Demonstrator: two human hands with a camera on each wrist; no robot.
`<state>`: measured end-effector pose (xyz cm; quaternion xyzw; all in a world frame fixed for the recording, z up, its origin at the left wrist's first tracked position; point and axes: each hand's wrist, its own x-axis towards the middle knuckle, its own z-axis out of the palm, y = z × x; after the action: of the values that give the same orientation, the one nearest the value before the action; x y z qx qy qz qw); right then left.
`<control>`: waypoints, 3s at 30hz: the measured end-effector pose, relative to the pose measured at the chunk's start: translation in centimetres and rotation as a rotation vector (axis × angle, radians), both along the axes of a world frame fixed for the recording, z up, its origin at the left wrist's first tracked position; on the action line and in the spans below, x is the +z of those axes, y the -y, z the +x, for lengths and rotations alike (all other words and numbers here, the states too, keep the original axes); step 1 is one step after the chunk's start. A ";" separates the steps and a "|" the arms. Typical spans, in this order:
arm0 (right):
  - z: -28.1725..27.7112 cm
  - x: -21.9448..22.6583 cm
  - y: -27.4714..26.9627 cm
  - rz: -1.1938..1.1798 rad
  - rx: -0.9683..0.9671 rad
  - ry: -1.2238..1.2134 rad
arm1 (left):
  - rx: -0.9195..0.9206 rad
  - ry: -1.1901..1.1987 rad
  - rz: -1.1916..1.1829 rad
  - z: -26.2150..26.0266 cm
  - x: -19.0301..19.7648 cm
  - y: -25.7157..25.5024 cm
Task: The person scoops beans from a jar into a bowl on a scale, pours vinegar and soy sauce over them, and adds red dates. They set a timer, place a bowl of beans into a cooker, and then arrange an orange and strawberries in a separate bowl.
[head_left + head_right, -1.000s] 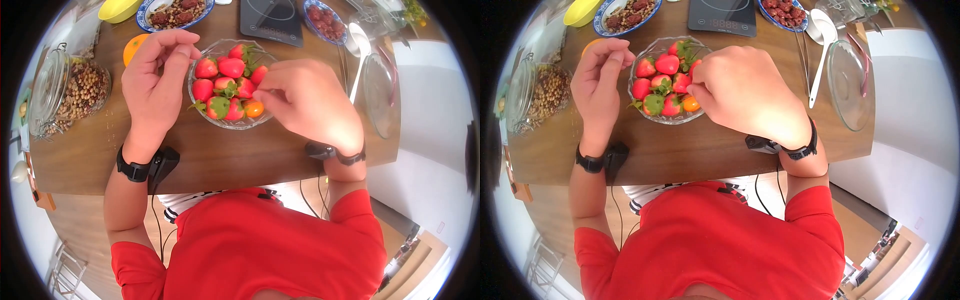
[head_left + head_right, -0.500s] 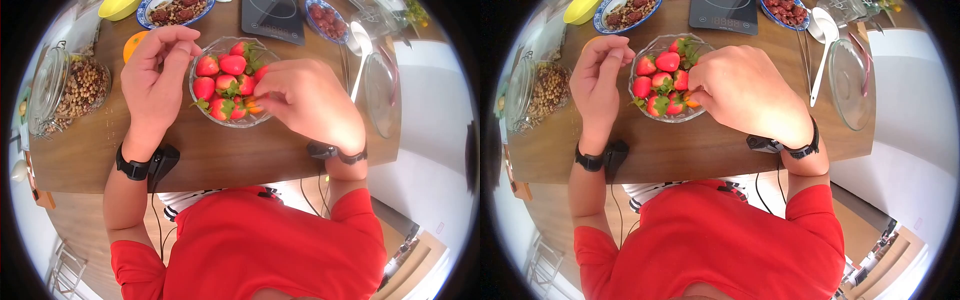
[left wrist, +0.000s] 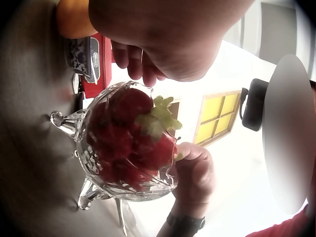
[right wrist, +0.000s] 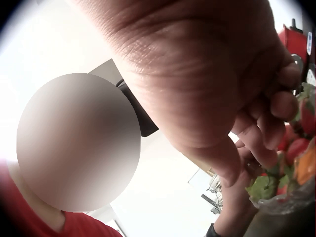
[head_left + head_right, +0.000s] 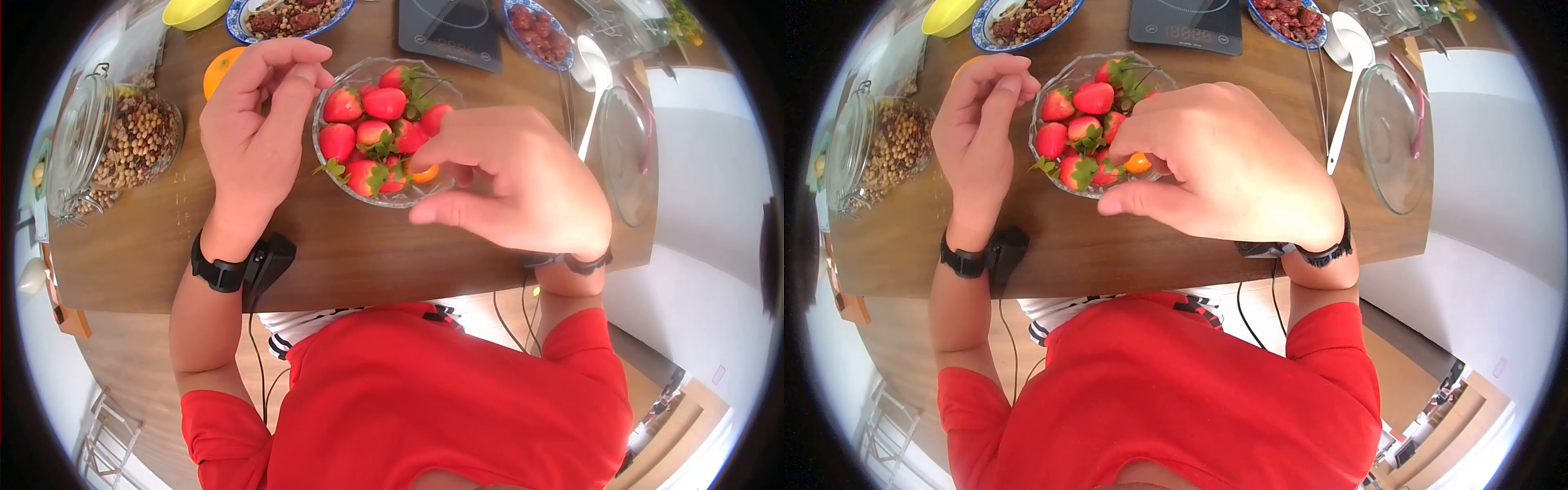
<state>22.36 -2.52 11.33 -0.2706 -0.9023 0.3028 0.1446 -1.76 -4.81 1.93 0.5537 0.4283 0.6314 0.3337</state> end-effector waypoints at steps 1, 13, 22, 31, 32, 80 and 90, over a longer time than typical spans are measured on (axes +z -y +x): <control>-0.1 0.2 0.0 0.003 -0.006 0.053 | -0.003 0.005 0.000 0.0 0.0 0.0; 0.8 1.5 -0.4 -0.052 -0.387 -0.140 | -0.001 0.026 0.013 0.0 0.1 0.0; 1.2 1.8 -0.8 -0.053 -0.459 -0.101 | 0.006 0.023 0.010 0.1 0.0 -0.1; 1.0 1.0 -1.0 0.047 -0.435 0.022 | 0.004 0.029 0.025 0.0 0.0 -0.2; 0.9 1.2 -0.8 0.094 -0.433 0.012 | 0.011 0.027 0.024 0.0 0.0 -0.2; 1.5 -2.4 -4.3 0.143 -0.436 -0.394 | 0.406 -0.298 -0.045 -3.7 2.6 -1.3; 3.1 -2.4 -5.3 -0.028 -0.357 -0.183 | 0.298 -1.071 -0.166 -2.9 3.5 -0.8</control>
<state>25.49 2.76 8.92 -0.3997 -0.8187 0.3082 0.2739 -4.67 -4.04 5.41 0.7024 0.6597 0.2666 0.0190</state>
